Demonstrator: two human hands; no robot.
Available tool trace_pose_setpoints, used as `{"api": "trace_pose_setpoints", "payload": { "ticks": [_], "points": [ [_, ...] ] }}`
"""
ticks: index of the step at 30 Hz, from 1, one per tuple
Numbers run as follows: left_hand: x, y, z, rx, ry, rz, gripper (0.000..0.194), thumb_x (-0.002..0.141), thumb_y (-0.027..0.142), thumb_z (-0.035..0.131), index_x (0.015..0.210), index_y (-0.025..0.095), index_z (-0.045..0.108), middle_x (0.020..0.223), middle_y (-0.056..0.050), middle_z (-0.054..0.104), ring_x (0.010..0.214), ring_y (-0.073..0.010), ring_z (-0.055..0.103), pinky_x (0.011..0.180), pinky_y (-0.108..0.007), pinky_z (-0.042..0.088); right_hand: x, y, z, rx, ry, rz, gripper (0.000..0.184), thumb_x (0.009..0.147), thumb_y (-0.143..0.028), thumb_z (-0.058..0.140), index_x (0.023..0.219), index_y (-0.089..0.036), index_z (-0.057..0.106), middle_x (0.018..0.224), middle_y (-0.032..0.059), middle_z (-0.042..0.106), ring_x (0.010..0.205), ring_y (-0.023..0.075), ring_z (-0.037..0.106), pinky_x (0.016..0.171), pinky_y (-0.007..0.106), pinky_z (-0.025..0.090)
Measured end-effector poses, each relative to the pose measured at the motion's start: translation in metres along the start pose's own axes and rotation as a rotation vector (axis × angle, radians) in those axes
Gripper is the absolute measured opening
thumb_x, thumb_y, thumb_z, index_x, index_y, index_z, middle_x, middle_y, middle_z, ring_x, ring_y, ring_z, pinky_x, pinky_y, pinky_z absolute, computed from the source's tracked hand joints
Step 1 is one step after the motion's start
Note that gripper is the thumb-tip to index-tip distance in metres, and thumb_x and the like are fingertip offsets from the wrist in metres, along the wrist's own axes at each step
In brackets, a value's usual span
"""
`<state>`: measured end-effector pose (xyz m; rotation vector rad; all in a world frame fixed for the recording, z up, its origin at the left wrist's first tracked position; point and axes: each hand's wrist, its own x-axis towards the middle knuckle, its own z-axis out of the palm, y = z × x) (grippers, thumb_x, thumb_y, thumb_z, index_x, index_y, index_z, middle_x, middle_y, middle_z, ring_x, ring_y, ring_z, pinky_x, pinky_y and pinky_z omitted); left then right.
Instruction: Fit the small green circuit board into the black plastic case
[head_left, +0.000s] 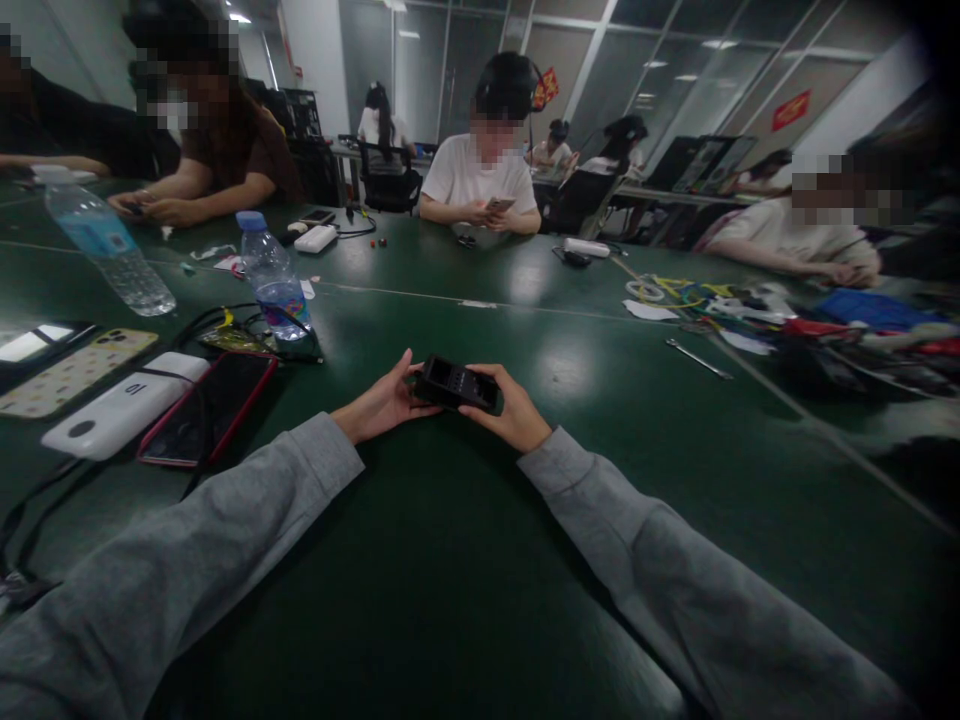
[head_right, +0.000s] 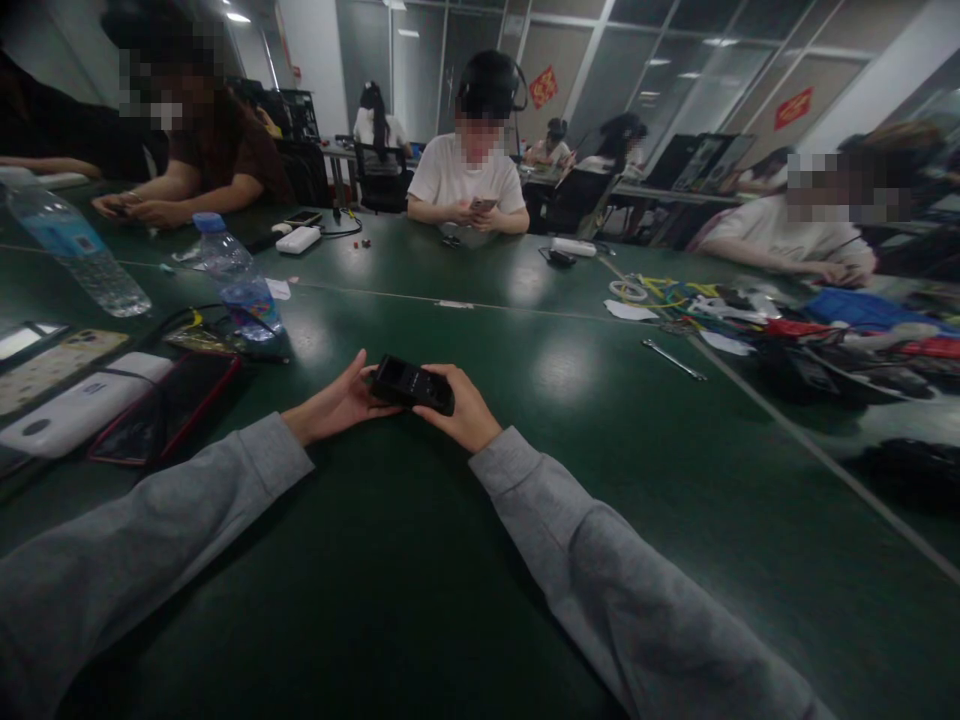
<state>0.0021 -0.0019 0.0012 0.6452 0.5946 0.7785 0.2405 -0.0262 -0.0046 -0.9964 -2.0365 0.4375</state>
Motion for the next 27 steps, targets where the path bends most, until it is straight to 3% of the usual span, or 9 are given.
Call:
{"api": "trace_pose_setpoints", "payload": {
  "ticks": [8, 14, 19, 22, 27],
  "points": [
    [0.000, -0.002, 0.000, 0.065, -0.034, 0.027, 0.057, 0.088, 0.057, 0.055, 0.128, 0.017, 0.051, 0.118, -0.016, 0.062, 0.111, -0.0283, 0.061, 0.107, -0.049, 0.037, 0.005, 0.000, -0.007, -0.025, -0.026, -0.012, 0.055, 0.076, -0.045, 0.075, 0.122, -0.025, 0.053, 0.119, 0.0101, 0.064, 0.108, 0.0285, 0.063, 0.093, 0.050, 0.051],
    [-0.001, -0.002, 0.002, 0.087, -0.017, 0.040, 0.055, 0.090, 0.056, 0.054, 0.129, 0.017, 0.052, 0.126, -0.018, 0.059, 0.120, -0.0293, 0.056, 0.107, -0.049, 0.037, 0.001, 0.000, 0.002, -0.017, -0.023, -0.029, 0.055, 0.077, -0.042, 0.074, 0.124, -0.025, 0.052, 0.120, 0.0102, 0.062, 0.112, 0.0287, 0.061, 0.097, 0.052, 0.049],
    [0.000, -0.003, 0.001, 0.085, -0.044, 0.068, 0.045, 0.088, 0.033, 0.065, 0.128, 0.017, 0.052, 0.126, -0.016, 0.060, 0.120, -0.0279, 0.056, 0.108, -0.051, 0.037, -0.002, 0.006, 0.005, -0.002, -0.054, 0.023, 0.056, 0.078, -0.041, 0.074, 0.126, -0.025, 0.050, 0.122, 0.0101, 0.062, 0.113, 0.0283, 0.061, 0.097, 0.051, 0.050],
    [-0.003, -0.002, 0.005, 0.067, -0.017, 0.067, 0.049, 0.084, 0.019, 0.066, 0.131, 0.019, 0.051, 0.126, -0.014, 0.060, 0.119, -0.0273, 0.057, 0.108, -0.052, 0.038, -0.004, 0.005, 0.007, -0.037, -0.026, -0.005, 0.056, 0.078, -0.040, 0.074, 0.127, -0.025, 0.049, 0.121, 0.0108, 0.061, 0.112, 0.0288, 0.061, 0.096, 0.052, 0.050],
    [-0.011, 0.002, 0.011, 0.057, 0.017, 0.043, 0.060, 0.083, 0.014, 0.062, 0.140, 0.022, 0.045, 0.130, -0.013, 0.058, 0.121, -0.0270, 0.056, 0.110, -0.051, 0.036, -0.007, -0.001, 0.010, -0.085, 0.017, -0.048, 0.055, 0.078, -0.036, 0.073, 0.127, -0.026, 0.049, 0.118, 0.0096, 0.061, 0.108, 0.0288, 0.060, 0.093, 0.053, 0.050]
  ]
}}
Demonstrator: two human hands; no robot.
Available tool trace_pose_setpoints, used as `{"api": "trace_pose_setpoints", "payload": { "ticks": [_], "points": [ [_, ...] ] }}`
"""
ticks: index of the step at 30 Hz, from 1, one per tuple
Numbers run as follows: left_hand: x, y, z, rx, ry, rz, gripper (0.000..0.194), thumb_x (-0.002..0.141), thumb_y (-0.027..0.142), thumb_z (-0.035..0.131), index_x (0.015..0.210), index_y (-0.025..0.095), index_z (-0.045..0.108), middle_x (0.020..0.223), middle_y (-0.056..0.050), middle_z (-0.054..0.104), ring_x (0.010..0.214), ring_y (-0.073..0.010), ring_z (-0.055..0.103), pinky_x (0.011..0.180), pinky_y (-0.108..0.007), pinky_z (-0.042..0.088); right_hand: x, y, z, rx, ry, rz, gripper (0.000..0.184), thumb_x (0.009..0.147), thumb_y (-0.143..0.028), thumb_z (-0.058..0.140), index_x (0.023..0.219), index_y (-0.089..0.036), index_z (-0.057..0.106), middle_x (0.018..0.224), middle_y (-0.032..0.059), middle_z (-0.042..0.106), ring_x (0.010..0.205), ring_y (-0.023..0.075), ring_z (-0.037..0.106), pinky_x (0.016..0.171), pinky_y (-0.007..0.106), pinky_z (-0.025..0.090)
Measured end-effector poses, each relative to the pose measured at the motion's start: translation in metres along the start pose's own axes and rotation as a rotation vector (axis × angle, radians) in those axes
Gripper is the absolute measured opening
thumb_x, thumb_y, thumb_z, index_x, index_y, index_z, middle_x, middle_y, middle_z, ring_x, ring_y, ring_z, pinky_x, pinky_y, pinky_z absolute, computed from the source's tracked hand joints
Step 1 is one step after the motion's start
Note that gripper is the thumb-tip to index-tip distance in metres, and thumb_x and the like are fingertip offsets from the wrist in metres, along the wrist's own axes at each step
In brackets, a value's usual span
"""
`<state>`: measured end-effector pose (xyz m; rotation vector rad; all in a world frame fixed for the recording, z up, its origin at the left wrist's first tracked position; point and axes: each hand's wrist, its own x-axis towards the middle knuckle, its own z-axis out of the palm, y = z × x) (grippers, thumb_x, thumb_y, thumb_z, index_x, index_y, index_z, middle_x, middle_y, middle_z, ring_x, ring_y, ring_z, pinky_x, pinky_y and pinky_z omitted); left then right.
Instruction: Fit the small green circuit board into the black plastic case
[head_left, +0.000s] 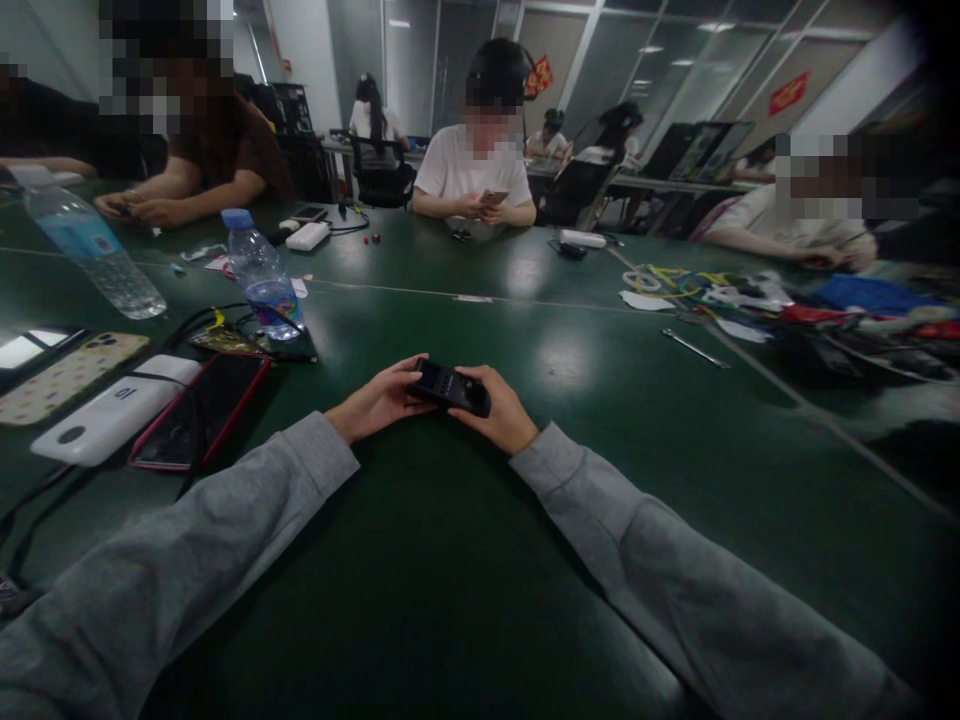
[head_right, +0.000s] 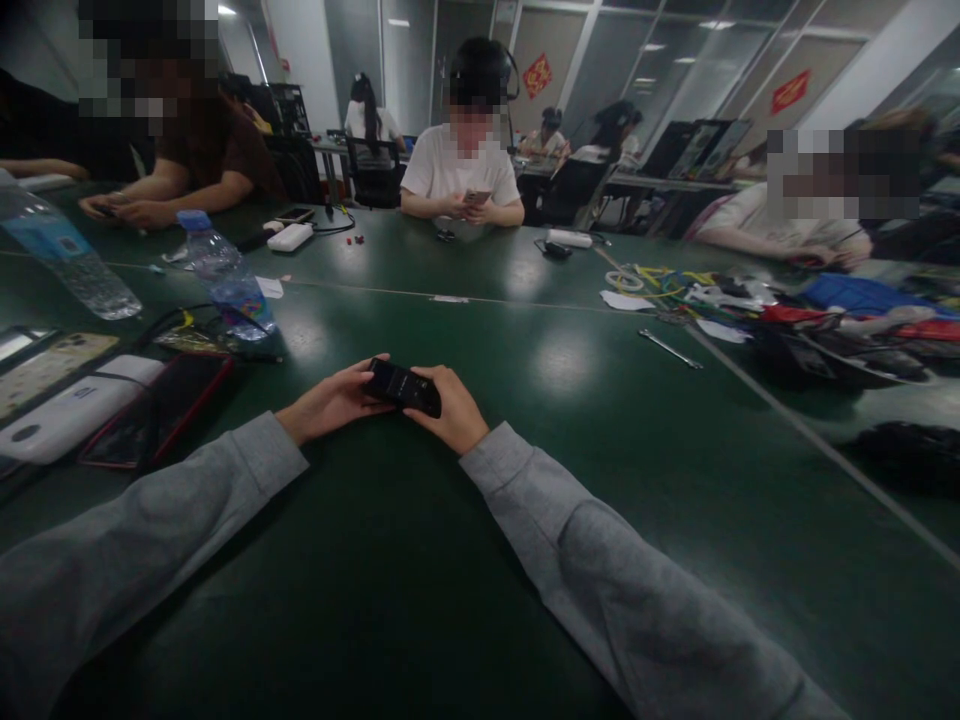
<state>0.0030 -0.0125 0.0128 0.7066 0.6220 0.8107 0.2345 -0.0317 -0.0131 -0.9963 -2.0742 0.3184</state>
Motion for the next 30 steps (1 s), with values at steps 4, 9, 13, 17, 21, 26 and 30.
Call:
{"api": "trace_pose_setpoints", "payload": {
  "ticks": [4, 9, 13, 17, 21, 26, 30],
  "points": [
    [-0.001, 0.000, -0.004, -0.003, -0.044, -0.002, 0.062, 0.084, 0.016, 0.060, 0.143, 0.024, 0.042, 0.134, -0.012, 0.055, 0.123, -0.0267, 0.054, 0.111, -0.049, 0.037, 0.000, -0.007, 0.000, -0.026, 0.053, -0.023, 0.053, 0.079, -0.036, 0.072, 0.126, -0.027, 0.049, 0.116, 0.0089, 0.061, 0.107, 0.0290, 0.059, 0.092, 0.053, 0.051],
    [-0.002, 0.002, -0.003, -0.009, -0.028, -0.022, 0.064, 0.083, 0.016, 0.060, 0.144, 0.023, 0.041, 0.133, -0.011, 0.055, 0.122, -0.0255, 0.055, 0.110, -0.046, 0.037, -0.001, -0.013, -0.001, -0.035, 0.114, -0.066, 0.050, 0.081, -0.033, 0.071, 0.125, -0.028, 0.048, 0.114, 0.0090, 0.060, 0.105, 0.0283, 0.059, 0.090, 0.051, 0.052],
    [-0.004, 0.003, 0.001, -0.011, -0.008, -0.022, 0.066, 0.082, 0.015, 0.061, 0.145, 0.022, 0.041, 0.133, -0.012, 0.054, 0.120, -0.0255, 0.055, 0.110, -0.045, 0.038, 0.000, -0.013, 0.000, 0.010, 0.103, -0.028, 0.049, 0.081, -0.037, 0.071, 0.123, -0.027, 0.049, 0.113, 0.0089, 0.059, 0.105, 0.0281, 0.059, 0.091, 0.051, 0.051],
    [-0.002, 0.003, -0.001, -0.026, 0.002, -0.010, 0.062, 0.084, 0.018, 0.062, 0.143, 0.021, 0.043, 0.132, -0.014, 0.055, 0.120, -0.0250, 0.055, 0.108, -0.043, 0.039, 0.001, -0.012, 0.001, 0.146, 0.070, 0.104, 0.058, 0.077, -0.050, 0.073, 0.123, -0.025, 0.050, 0.118, 0.0106, 0.058, 0.111, 0.0294, 0.058, 0.096, 0.052, 0.048],
    [-0.001, 0.003, -0.002, -0.040, 0.010, -0.013, 0.061, 0.084, 0.018, 0.064, 0.141, 0.022, 0.044, 0.131, -0.014, 0.056, 0.119, -0.0259, 0.056, 0.107, -0.045, 0.041, 0.002, -0.008, 0.003, 0.413, 0.015, 0.333, 0.056, 0.086, -0.058, 0.058, 0.127, -0.023, 0.045, 0.117, 0.0114, 0.060, 0.109, 0.0268, 0.061, 0.095, 0.050, 0.050],
    [-0.002, 0.003, 0.000, -0.033, 0.017, -0.006, 0.059, 0.083, 0.018, 0.065, 0.139, 0.021, 0.047, 0.127, -0.013, 0.058, 0.116, -0.0262, 0.057, 0.106, -0.046, 0.041, 0.004, -0.005, 0.001, 0.601, -0.034, 0.501, 0.052, 0.080, -0.055, 0.067, 0.119, -0.023, 0.053, 0.112, 0.0087, 0.064, 0.105, 0.0245, 0.062, 0.097, 0.048, 0.048],
    [-0.002, 0.002, 0.000, -0.044, 0.006, 0.008, 0.058, 0.084, 0.018, 0.065, 0.139, 0.020, 0.048, 0.124, -0.013, 0.060, 0.114, -0.0249, 0.059, 0.108, -0.045, 0.039, 0.006, -0.006, -0.002, 0.715, -0.007, 0.584, 0.051, 0.078, -0.050, 0.071, 0.119, -0.023, 0.056, 0.113, 0.0077, 0.064, 0.105, 0.0227, 0.062, 0.099, 0.045, 0.046]
  ]
}}
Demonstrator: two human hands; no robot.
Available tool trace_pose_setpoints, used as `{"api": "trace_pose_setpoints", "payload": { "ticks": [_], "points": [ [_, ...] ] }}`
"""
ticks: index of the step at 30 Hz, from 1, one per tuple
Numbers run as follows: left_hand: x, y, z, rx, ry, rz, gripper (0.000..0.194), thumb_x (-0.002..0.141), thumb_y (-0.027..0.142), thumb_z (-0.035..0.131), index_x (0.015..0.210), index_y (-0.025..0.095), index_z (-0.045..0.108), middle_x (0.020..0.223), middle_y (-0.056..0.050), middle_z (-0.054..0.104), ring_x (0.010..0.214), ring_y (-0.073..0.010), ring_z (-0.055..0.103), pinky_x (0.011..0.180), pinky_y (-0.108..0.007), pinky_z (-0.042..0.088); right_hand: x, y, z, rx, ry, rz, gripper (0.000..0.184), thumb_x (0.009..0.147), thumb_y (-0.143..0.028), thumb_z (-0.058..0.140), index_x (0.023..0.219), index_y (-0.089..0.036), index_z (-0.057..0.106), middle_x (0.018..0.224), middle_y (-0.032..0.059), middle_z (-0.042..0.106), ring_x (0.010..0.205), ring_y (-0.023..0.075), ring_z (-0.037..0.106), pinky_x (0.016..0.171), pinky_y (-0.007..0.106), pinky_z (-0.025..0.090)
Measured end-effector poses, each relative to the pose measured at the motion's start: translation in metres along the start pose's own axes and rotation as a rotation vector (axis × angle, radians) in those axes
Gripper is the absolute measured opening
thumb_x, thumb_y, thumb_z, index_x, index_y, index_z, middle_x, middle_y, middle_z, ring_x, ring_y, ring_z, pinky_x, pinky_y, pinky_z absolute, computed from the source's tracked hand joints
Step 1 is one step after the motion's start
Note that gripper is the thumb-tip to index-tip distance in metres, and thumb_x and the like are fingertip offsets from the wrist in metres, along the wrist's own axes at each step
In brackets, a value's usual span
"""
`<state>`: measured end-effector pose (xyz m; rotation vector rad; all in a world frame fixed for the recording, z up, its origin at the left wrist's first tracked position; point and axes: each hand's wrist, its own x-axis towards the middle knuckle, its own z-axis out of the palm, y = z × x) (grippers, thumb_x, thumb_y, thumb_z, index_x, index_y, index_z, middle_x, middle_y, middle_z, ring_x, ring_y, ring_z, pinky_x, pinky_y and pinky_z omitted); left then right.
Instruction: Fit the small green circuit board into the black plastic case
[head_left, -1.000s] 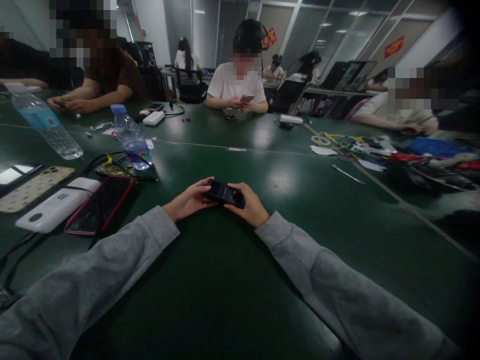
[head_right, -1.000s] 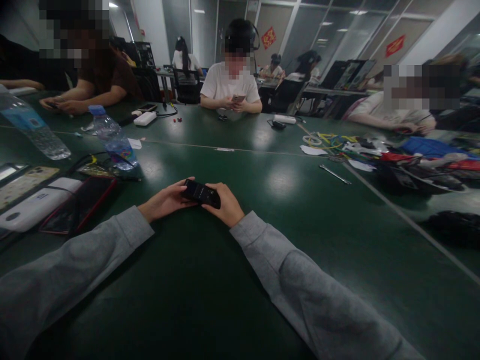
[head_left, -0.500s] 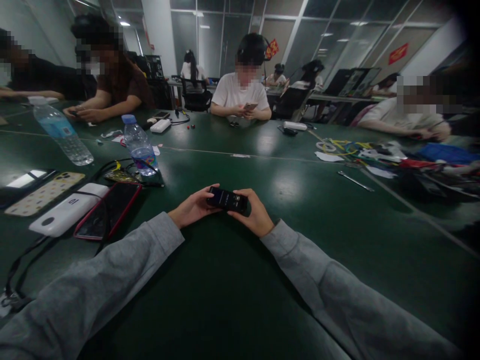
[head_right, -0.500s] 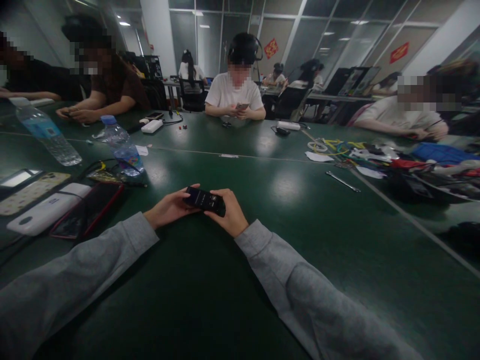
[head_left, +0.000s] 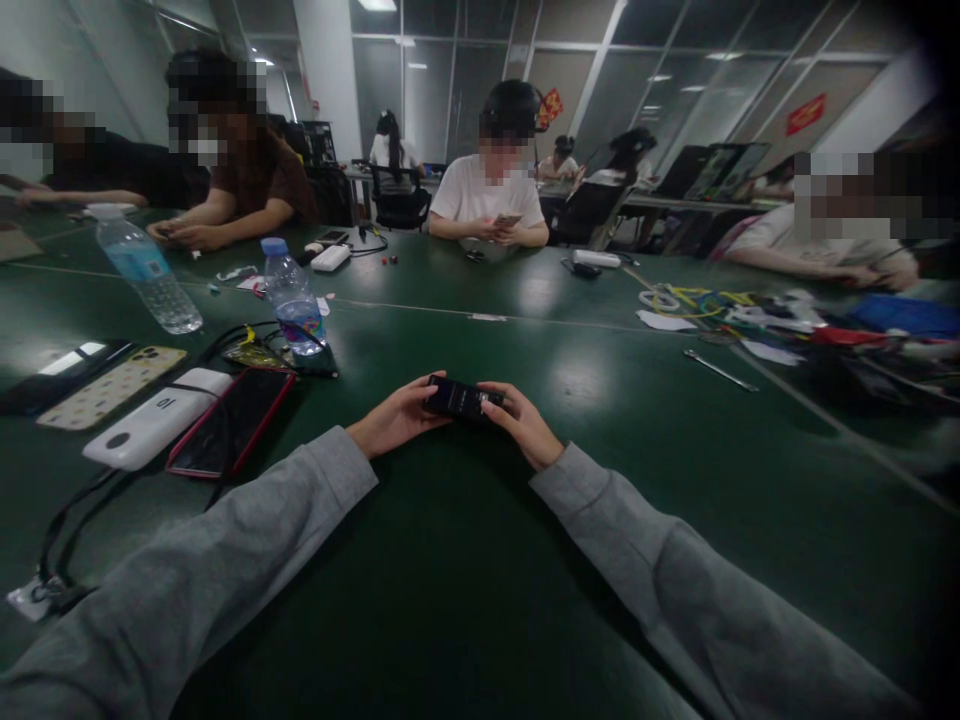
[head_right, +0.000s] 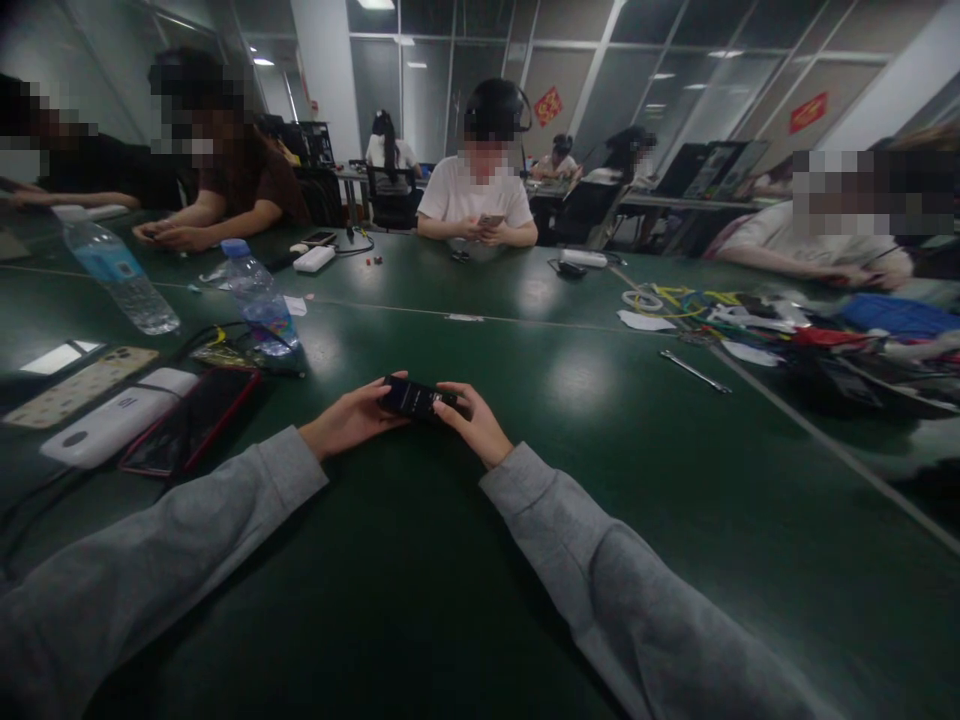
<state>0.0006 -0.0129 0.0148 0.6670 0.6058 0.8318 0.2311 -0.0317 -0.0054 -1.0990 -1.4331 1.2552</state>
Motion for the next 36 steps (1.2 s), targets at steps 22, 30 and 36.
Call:
{"api": "trace_pose_setpoints", "payload": {
  "ticks": [22, 30, 36],
  "points": [
    [0.002, -0.003, -0.005, 0.022, -0.012, -0.020, 0.051, 0.086, 0.030, 0.066, 0.135, 0.024, 0.054, 0.140, -0.015, 0.048, 0.127, -0.0305, 0.049, 0.109, -0.051, 0.038, 0.001, 0.003, -0.003, 0.025, -0.031, 0.015, 0.051, 0.074, -0.047, 0.076, 0.116, -0.024, 0.057, 0.110, 0.0069, 0.068, 0.100, 0.0226, 0.065, 0.094, 0.047, 0.051],
    [0.004, -0.005, -0.007, 0.060, 0.012, 0.002, 0.048, 0.085, 0.031, 0.067, 0.132, 0.024, 0.056, 0.137, -0.013, 0.049, 0.124, -0.0280, 0.051, 0.106, -0.048, 0.041, 0.002, 0.005, -0.002, -0.081, -0.068, -0.021, 0.047, 0.078, -0.051, 0.070, 0.115, -0.023, 0.058, 0.110, 0.0072, 0.066, 0.101, 0.0236, 0.063, 0.094, 0.047, 0.050],
    [0.003, -0.004, -0.003, 0.077, 0.008, 0.002, 0.047, 0.086, 0.031, 0.066, 0.131, 0.023, 0.055, 0.135, -0.013, 0.052, 0.123, -0.0282, 0.052, 0.105, -0.048, 0.043, -0.001, 0.007, 0.003, -0.381, 0.013, -0.262, 0.040, 0.088, -0.053, 0.056, 0.113, -0.022, 0.058, 0.110, 0.0089, 0.061, 0.107, 0.0256, 0.059, 0.099, 0.050, 0.047]
  ]
}}
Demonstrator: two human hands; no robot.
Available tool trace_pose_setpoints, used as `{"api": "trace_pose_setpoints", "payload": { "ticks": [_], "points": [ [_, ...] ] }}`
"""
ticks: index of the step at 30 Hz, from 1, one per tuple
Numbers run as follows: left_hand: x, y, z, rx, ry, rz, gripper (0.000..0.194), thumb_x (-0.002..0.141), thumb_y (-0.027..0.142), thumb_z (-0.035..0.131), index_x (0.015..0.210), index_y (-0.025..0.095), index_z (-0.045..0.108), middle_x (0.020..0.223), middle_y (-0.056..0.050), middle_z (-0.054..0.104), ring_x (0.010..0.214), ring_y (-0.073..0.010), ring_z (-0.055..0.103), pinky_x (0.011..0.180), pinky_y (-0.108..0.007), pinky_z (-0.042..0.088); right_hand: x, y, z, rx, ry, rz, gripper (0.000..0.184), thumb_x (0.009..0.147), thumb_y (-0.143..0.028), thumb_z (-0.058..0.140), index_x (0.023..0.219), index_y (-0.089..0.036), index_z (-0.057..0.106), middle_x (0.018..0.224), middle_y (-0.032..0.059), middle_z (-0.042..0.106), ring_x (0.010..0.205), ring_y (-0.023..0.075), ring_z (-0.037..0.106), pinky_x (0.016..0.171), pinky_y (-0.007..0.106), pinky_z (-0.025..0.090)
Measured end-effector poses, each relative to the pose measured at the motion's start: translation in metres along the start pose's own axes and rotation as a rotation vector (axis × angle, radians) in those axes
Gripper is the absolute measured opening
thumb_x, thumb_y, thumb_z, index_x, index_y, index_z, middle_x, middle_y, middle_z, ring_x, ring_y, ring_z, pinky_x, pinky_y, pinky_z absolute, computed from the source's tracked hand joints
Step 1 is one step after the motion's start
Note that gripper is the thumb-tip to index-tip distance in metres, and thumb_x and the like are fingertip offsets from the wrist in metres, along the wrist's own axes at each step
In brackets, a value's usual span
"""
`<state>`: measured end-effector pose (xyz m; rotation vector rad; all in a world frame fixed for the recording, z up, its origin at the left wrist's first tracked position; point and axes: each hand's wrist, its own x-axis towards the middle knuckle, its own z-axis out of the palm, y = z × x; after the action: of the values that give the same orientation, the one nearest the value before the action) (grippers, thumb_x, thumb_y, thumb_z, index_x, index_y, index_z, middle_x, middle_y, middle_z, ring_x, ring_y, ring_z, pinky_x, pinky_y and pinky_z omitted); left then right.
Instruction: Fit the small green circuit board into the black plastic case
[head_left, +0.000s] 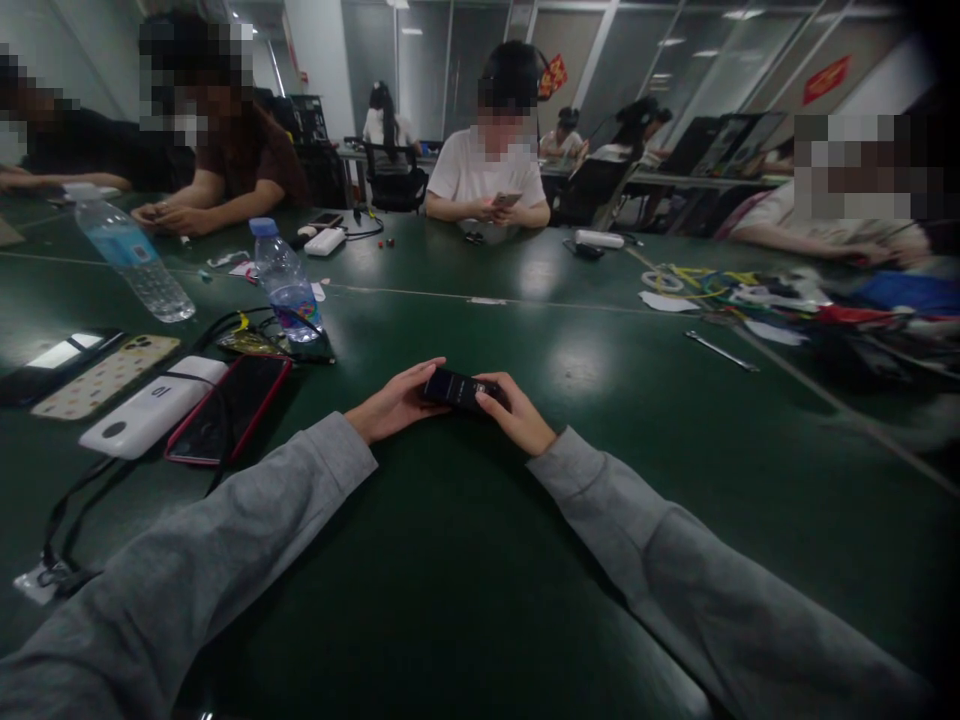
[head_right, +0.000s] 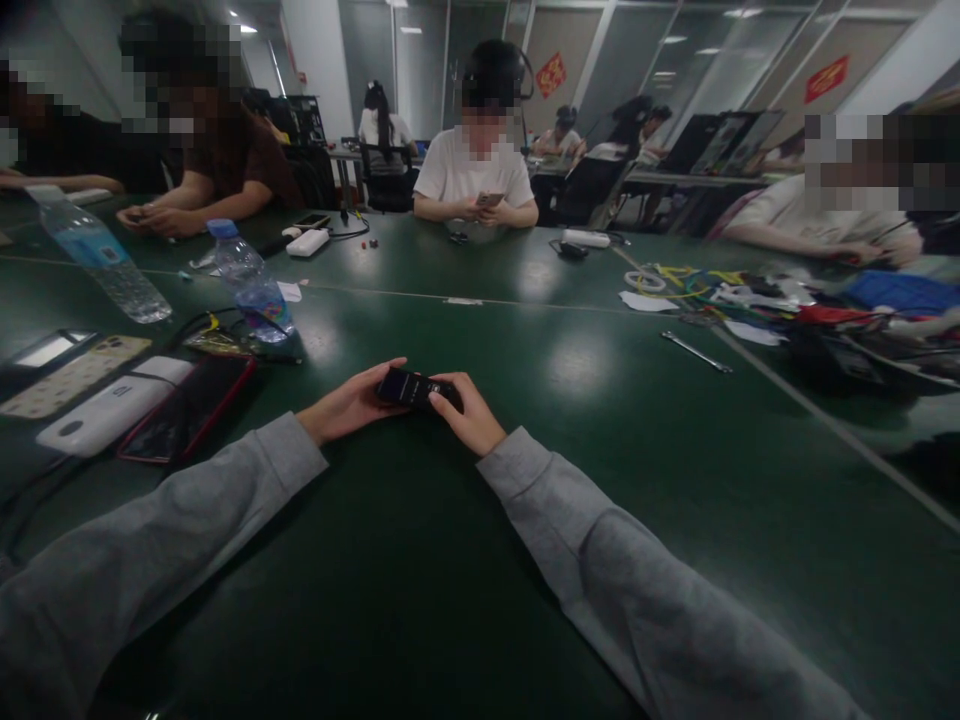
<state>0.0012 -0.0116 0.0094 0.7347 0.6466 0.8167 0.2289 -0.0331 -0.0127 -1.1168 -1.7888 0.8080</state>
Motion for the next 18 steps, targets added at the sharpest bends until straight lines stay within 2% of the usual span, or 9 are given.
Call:
{"api": "trace_pose_setpoints", "payload": {
  "ticks": [3, 7, 10, 18],
  "points": [
    [0.000, 0.000, 0.002, 0.014, 0.020, -0.002, 0.044, 0.087, 0.031, 0.064, 0.130, 0.021, 0.055, 0.132, -0.015, 0.054, 0.122, -0.0285, 0.053, 0.104, -0.049, 0.043, -0.003, -0.004, 0.001, -0.135, 0.068, -0.153, 0.043, 0.087, -0.050, 0.060, 0.119, -0.021, 0.056, 0.115, 0.0109, 0.059, 0.110, 0.0258, 0.058, 0.099, 0.049, 0.047],
    [0.001, -0.001, 0.001, 0.015, 0.020, -0.012, 0.041, 0.088, 0.030, 0.063, 0.127, 0.020, 0.057, 0.130, -0.015, 0.057, 0.122, -0.0289, 0.053, 0.104, -0.050, 0.043, -0.008, -0.009, 0.004, -0.390, -0.004, -0.312, 0.061, 0.081, -0.047, 0.069, 0.132, -0.023, 0.047, 0.125, 0.0138, 0.057, 0.117, 0.0311, 0.056, 0.097, 0.052, 0.049],
    [0.002, -0.001, 0.000, 0.011, -0.003, -0.021, 0.040, 0.088, 0.030, 0.063, 0.126, 0.020, 0.058, 0.130, -0.015, 0.057, 0.123, -0.0292, 0.052, 0.105, -0.050, 0.041, -0.011, -0.008, 0.006, -0.510, -0.010, -0.308, 0.062, 0.087, -0.042, 0.063, 0.141, -0.024, 0.040, 0.129, 0.0149, 0.057, 0.118, 0.0330, 0.056, 0.097, 0.055, 0.048],
    [0.002, 0.000, 0.000, 0.002, -0.019, -0.023, 0.041, 0.088, 0.028, 0.063, 0.128, 0.019, 0.057, 0.130, -0.016, 0.058, 0.123, -0.0282, 0.054, 0.107, -0.050, 0.039, -0.009, -0.005, 0.005, -0.501, -0.019, -0.290, 0.063, 0.089, -0.040, 0.060, 0.145, -0.024, 0.036, 0.124, 0.0153, 0.059, 0.113, 0.0331, 0.059, 0.093, 0.055, 0.051]
  ]
}}
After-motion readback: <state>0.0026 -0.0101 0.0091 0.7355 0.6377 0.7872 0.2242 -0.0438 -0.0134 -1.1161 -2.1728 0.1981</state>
